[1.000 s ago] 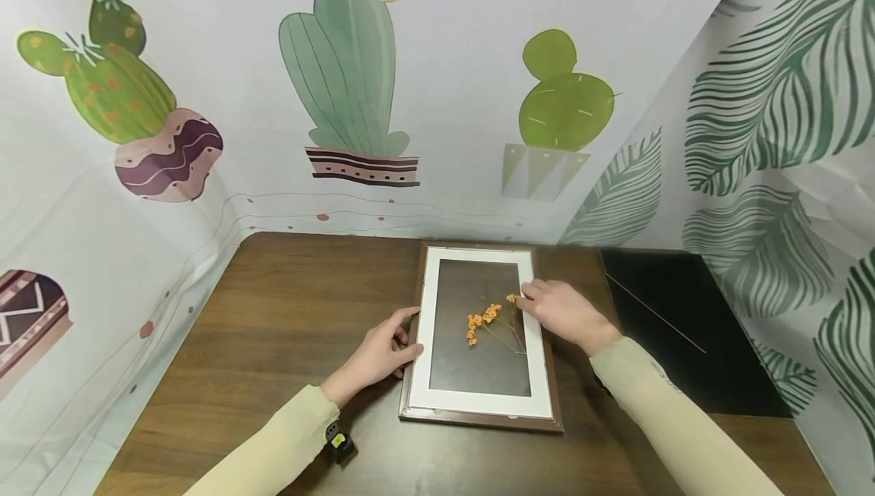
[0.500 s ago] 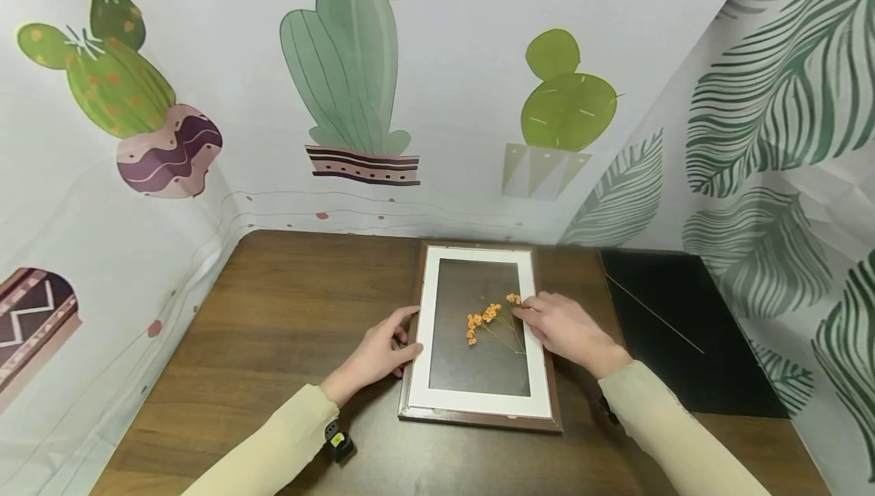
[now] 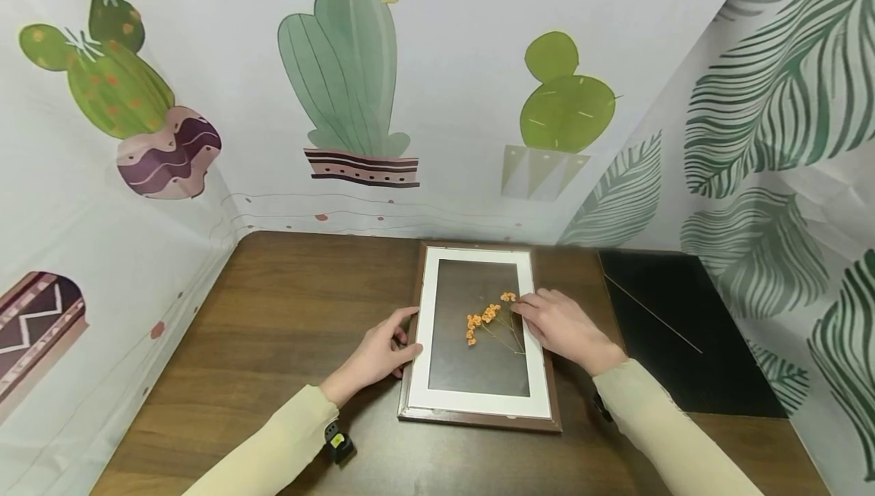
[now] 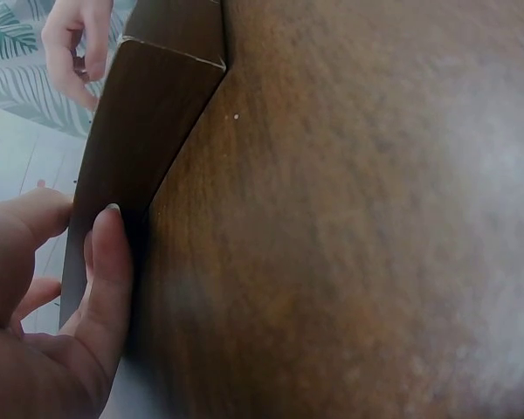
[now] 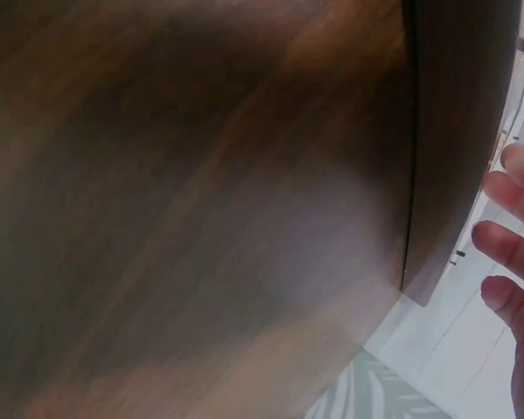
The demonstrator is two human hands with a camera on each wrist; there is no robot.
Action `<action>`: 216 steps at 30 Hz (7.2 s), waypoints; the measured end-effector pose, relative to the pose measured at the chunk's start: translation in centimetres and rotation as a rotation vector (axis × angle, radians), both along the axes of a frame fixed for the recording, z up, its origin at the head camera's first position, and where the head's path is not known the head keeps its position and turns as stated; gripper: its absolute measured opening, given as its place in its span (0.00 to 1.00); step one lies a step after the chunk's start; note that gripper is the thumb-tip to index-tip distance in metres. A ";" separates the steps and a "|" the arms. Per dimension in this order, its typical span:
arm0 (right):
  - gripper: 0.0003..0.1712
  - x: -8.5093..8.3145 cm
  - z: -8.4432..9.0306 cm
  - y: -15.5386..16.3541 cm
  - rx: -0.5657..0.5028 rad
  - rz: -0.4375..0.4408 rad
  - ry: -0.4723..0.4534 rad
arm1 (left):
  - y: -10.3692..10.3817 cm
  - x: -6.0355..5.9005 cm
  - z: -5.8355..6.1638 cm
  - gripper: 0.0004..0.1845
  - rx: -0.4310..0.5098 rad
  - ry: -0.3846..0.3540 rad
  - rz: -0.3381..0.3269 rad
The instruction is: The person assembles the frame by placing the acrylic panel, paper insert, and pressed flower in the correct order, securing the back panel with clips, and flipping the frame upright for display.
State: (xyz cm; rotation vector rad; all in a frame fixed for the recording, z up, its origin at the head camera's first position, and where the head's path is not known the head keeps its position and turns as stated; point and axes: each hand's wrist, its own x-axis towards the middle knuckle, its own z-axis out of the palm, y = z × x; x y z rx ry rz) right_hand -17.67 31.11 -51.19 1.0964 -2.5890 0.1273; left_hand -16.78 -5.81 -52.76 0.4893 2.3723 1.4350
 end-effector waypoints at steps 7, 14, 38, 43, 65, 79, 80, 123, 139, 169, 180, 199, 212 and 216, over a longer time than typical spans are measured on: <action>0.19 0.0 0.2 -0.5 0.023 -0.013 -0.036 | 0.0 0.0 -0.1 0.36 -0.004 0.003 0.004; 0.18 0.0 0.7 -0.7 0.038 -0.051 -0.103 | 0.1 0.1 -0.2 0.35 -0.005 0.012 0.006; 0.17 0.7 0.4 -0.7 0.016 -0.062 -0.123 | 0.2 0.2 -0.3 0.35 -0.010 0.029 0.008; 0.17 0.9 0.4 -0.7 0.016 -0.074 -0.124 | 0.2 0.2 -0.2 0.35 -0.013 0.031 0.005; 0.17 1.5 0.4 -1.0 0.024 -0.094 -0.135 | 0.2 0.2 -0.4 0.35 0.004 0.022 0.003; 0.17 1.5 0.5 -1.0 0.030 -0.095 -0.146 | 0.2 0.3 -0.3 0.35 0.003 0.020 0.006; 0.17 1.5 0.5 -1.0 0.031 -0.096 -0.147 | 0.2 0.2 -0.3 0.35 0.004 0.021 0.005; 0.16 1.5 0.4 -0.2 -0.003 -0.102 -0.119 | 0.1 0.0 -0.5 0.35 -0.001 0.010 0.008; 0.16 1.5 0.5 -0.4 -0.013 -0.099 -0.126 | 0.1 0.0 -0.3 0.35 -0.003 0.000 0.009; 0.17 1.6 0.4 -0.3 -0.024 -0.086 -0.110 | 0.2 0.1 -0.5 0.35 0.002 0.034 0.003; 0.18 1.6 0.3 -0.2 -0.013 -0.089 -0.123 | 0.2 0.0 -0.5 0.35 0.004 0.027 0.006; 0.19 3.6 2.0 3.1 -0.087 -0.126 -0.028 | 0.1 0.1 -0.2 0.35 0.016 0.017 -0.002; 0.35 8.3 2.6 7.9 -0.235 -0.143 0.083 | -0.1 0.2 -0.3 0.36 0.019 0.024 0.002; 0.35 10.0 2.7 9.3 -0.249 -0.205 0.054 | -0.3 0.1 -0.4 0.35 0.018 0.027 0.007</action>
